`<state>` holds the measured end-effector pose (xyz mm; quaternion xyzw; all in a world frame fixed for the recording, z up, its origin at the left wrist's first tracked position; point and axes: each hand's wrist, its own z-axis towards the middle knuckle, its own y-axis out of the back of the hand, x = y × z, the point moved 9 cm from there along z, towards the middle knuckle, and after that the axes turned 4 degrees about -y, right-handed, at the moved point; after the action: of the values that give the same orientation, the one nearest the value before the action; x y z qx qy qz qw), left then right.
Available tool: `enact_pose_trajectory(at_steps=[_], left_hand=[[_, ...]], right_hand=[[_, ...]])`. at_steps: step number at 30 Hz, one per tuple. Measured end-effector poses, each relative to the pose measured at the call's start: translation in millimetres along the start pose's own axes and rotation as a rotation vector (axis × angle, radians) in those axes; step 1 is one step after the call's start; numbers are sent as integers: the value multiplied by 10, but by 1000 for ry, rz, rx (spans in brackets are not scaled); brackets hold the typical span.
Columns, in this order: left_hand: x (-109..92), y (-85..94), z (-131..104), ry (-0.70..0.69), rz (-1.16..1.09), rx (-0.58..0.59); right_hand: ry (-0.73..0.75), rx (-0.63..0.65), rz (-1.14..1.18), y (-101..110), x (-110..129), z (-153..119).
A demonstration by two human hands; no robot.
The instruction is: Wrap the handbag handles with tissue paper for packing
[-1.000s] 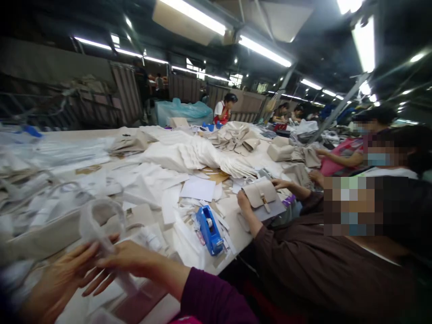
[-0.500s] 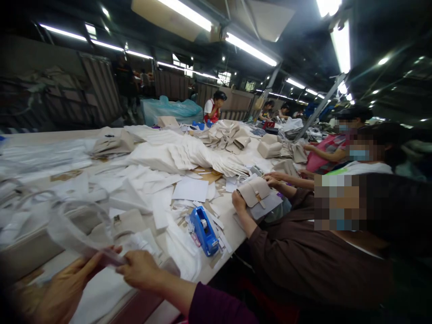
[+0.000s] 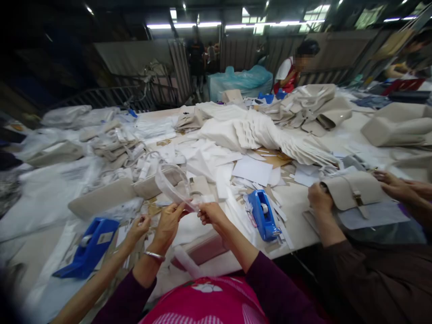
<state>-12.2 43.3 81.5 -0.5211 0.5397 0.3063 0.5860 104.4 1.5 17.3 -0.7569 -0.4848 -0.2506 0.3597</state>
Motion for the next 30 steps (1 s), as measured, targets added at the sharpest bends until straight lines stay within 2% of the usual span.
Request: enact_pose_trajectory(at_steps=[3, 7, 13, 21, 26, 30], left_hand=[[-27, 11, -17, 23, -24, 11], [-58, 7, -19, 51, -97, 36], [-30, 11, -31, 124, -250, 25], [104, 99, -19, 240, -329, -9], [154, 43, -58, 281, -332, 69], [141, -8, -90, 250, -313, 112]], right_hand=[[112, -18, -173, -64, 222, -5], [349, -52, -497, -179, 497, -106], [670, -172, -836, -285, 745, -365], [813, -213, -926, -311, 781, -425], [883, -226, -990, -347, 804, -438], [912, -194, -1035, -395, 805, -465]])
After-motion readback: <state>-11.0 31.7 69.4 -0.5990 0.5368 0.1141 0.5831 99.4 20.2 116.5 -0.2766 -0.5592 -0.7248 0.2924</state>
